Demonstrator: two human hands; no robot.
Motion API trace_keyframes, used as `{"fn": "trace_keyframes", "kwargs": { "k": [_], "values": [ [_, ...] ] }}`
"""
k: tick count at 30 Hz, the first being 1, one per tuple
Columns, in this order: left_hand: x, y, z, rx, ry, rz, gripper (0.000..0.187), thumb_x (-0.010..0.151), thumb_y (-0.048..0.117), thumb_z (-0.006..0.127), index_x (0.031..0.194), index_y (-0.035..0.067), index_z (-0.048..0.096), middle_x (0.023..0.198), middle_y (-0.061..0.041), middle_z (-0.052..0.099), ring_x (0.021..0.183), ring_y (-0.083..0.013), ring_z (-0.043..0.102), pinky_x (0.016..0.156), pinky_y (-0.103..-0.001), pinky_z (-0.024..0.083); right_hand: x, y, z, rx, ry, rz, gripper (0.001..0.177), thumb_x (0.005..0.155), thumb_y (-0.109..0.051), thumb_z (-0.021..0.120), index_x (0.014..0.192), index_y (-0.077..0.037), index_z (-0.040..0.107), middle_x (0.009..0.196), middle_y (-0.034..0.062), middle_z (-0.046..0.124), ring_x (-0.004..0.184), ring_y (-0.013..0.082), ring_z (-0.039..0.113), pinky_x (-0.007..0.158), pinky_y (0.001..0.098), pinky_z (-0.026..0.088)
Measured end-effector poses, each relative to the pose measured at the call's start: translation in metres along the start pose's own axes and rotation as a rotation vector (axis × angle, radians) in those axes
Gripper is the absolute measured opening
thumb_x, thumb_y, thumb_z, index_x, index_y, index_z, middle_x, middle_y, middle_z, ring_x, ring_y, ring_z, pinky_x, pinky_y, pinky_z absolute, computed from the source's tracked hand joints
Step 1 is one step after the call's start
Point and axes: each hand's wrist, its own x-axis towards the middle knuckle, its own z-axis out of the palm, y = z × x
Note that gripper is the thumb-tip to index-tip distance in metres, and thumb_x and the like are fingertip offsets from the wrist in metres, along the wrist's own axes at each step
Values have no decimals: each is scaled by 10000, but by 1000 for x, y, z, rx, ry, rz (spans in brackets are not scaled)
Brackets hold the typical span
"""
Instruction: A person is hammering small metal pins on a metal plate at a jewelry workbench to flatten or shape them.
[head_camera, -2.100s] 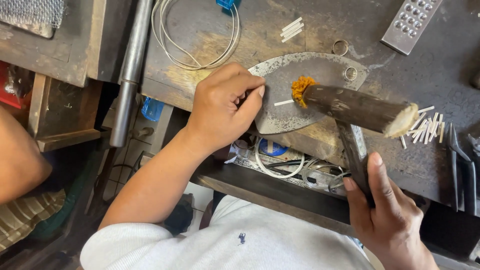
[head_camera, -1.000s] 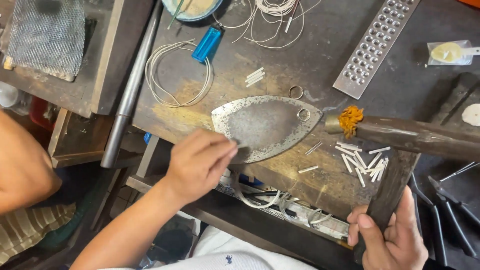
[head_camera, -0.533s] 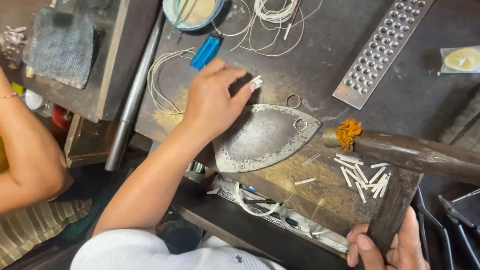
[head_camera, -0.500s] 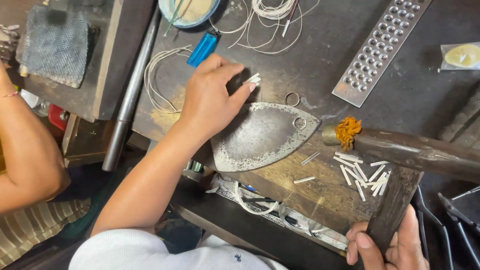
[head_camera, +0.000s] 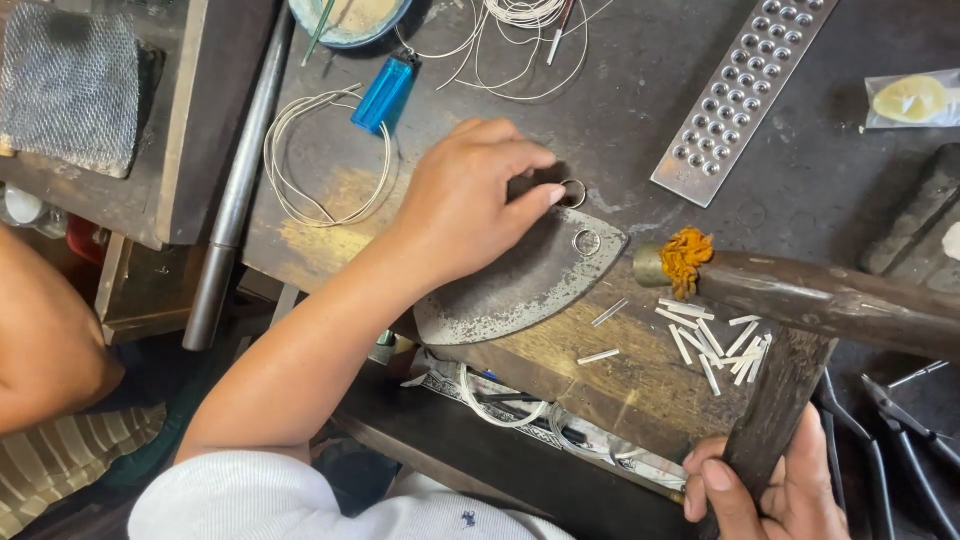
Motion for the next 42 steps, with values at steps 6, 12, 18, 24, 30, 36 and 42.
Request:
{"fn": "trace_keyframes", "kwargs": {
  "k": [6, 12, 18, 24, 30, 36, 42],
  "values": [
    [26, 15, 0, 52, -243, -185, 137, 751, 152, 512, 670, 138, 622, 666, 7, 638, 646, -222, 567, 541, -394, 408, 1, 1, -4, -49, 1, 1, 579, 756, -94, 516, 1305, -29, 346, 577, 37, 590, 343, 108, 524, 465, 184, 487],
    [2, 23, -23, -585, -111, -206, 107, 782, 67, 591, 680, 100, 605, 643, 36, 594, 568, -34, 500, 515, -173, 413, 1, -6, -1, -51, 22, 58, 514, 767, -113, 521, 1265, -54, 409, 572, 60, 588, 350, 132, 516, 485, 198, 461],
    [-14, 15, -11, -837, -18, -287, 46, 754, 37, 651, 733, 62, 618, 634, -13, 594, 541, -50, 514, 498, -161, 422, -1, -2, 2, 0, 42, 24, 494, 786, -44, 504, 1268, -46, 398, 587, 78, 563, 335, 142, 494, 420, 206, 458],
    [-23, 12, 7, -932, 93, -254, 218, 785, 2, 599, 1000, 36, 613, 689, -13, 570, 587, -66, 504, 598, -187, 452, -2, -4, 3, -18, 38, -7, 541, 790, -82, 485, 1313, -28, 357, 576, 104, 560, 343, 145, 477, 424, 211, 444],
    [-27, 20, 11, -893, 154, -358, 169, 765, 83, 597, 911, 19, 655, 715, -71, 647, 555, -90, 564, 526, -180, 501, -2, -9, 5, 33, 46, 80, 549, 790, -51, 479, 1324, -40, 354, 597, 134, 546, 362, 181, 475, 433, 255, 444],
    [-26, 19, 7, -872, 116, -386, 171, 771, 110, 594, 905, 25, 659, 650, -51, 633, 549, -82, 565, 525, -182, 513, -6, 14, 5, 136, 48, -83, 706, 778, -45, 461, 1434, -73, 201, 639, 129, 547, 365, 137, 481, 403, 205, 450],
    [-26, 18, 5, -868, 94, -380, 156, 777, 104, 583, 894, 30, 656, 658, -65, 640, 566, -88, 585, 523, -185, 525, -3, 12, 5, 118, 31, -37, 741, 760, -45, 458, 1443, -64, 171, 622, 151, 540, 347, 160, 475, 375, 230, 451]
  ]
}}
